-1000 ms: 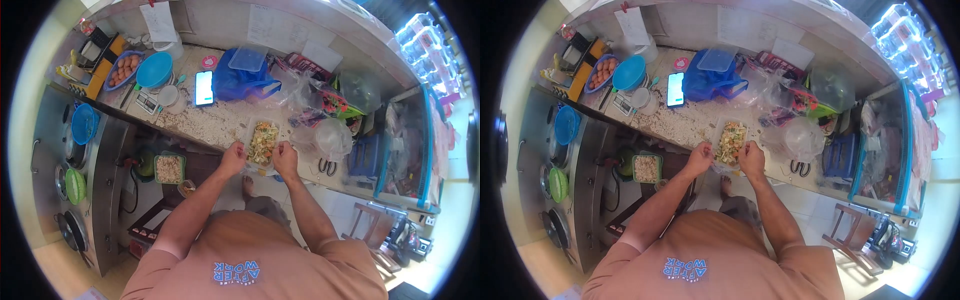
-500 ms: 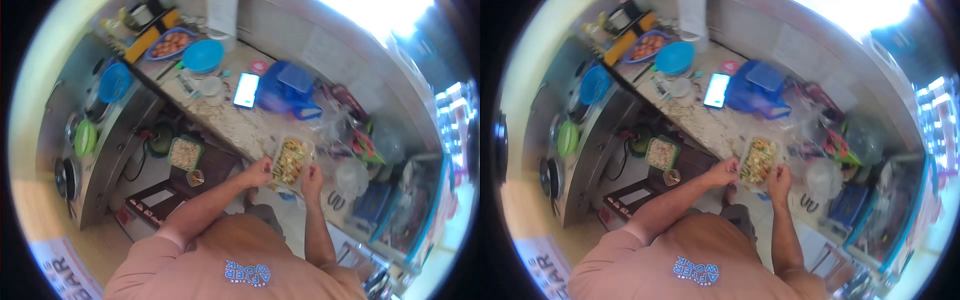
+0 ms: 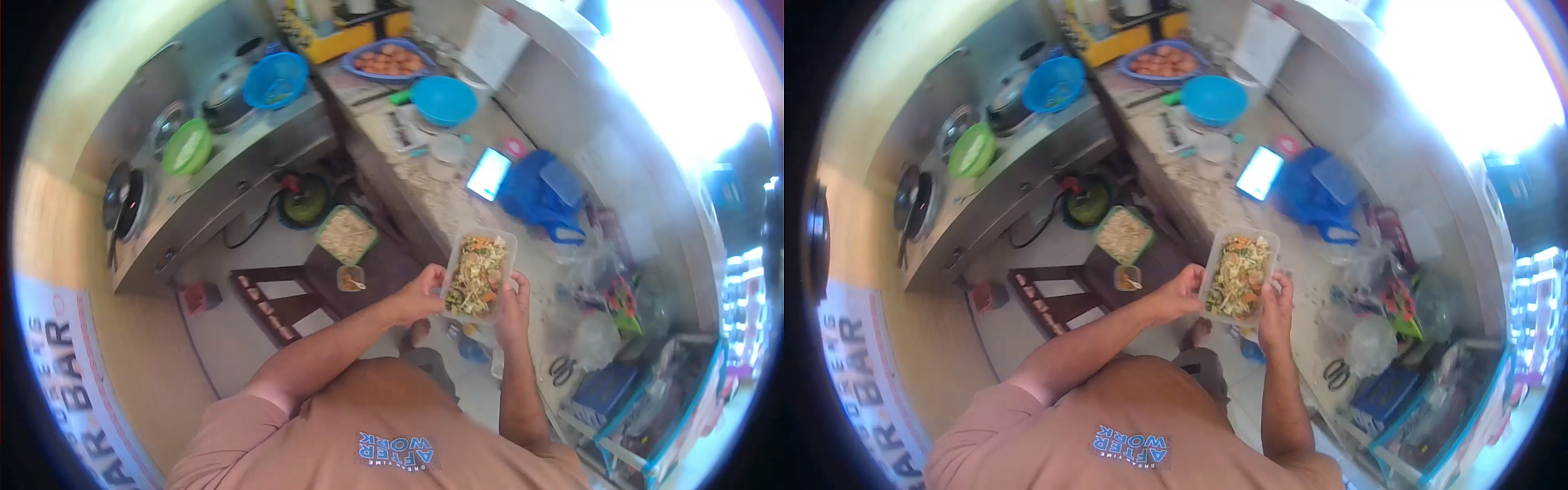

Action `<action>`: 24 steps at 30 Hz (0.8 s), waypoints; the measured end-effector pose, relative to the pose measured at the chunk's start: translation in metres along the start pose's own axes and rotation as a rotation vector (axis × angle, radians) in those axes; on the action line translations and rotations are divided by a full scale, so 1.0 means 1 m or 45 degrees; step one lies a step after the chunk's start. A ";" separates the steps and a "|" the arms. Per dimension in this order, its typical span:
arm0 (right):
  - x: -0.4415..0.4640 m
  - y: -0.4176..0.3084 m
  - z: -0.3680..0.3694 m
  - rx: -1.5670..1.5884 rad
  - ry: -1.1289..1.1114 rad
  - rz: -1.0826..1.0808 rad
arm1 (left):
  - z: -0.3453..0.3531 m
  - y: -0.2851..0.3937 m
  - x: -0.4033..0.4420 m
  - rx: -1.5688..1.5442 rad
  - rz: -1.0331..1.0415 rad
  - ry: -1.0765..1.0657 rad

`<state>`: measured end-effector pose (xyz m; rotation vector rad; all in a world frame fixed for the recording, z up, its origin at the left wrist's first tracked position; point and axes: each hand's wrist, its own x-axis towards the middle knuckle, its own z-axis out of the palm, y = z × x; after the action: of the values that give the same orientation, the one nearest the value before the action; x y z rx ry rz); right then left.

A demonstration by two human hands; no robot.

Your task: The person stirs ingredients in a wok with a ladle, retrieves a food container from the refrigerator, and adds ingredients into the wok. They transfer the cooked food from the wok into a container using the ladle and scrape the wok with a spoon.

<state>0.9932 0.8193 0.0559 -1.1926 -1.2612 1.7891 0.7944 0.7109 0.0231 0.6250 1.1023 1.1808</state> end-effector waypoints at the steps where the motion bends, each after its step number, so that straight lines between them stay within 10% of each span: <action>1: 0.001 0.007 0.017 -0.021 -0.100 0.045 | -0.008 -0.002 -0.013 -0.027 0.071 0.041; 9: -0.048 0.024 0.254 0.388 -0.836 0.103 | -0.142 0.036 -0.199 0.500 0.328 0.667; 24: -0.140 0.018 0.637 0.126 -1.641 0.271 | -0.311 0.094 -0.479 -0.197 0.770 1.149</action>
<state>0.4594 0.4600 0.1649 0.0504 -1.6414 2.8665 0.4767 0.2438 0.1505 0.2872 1.5920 2.1697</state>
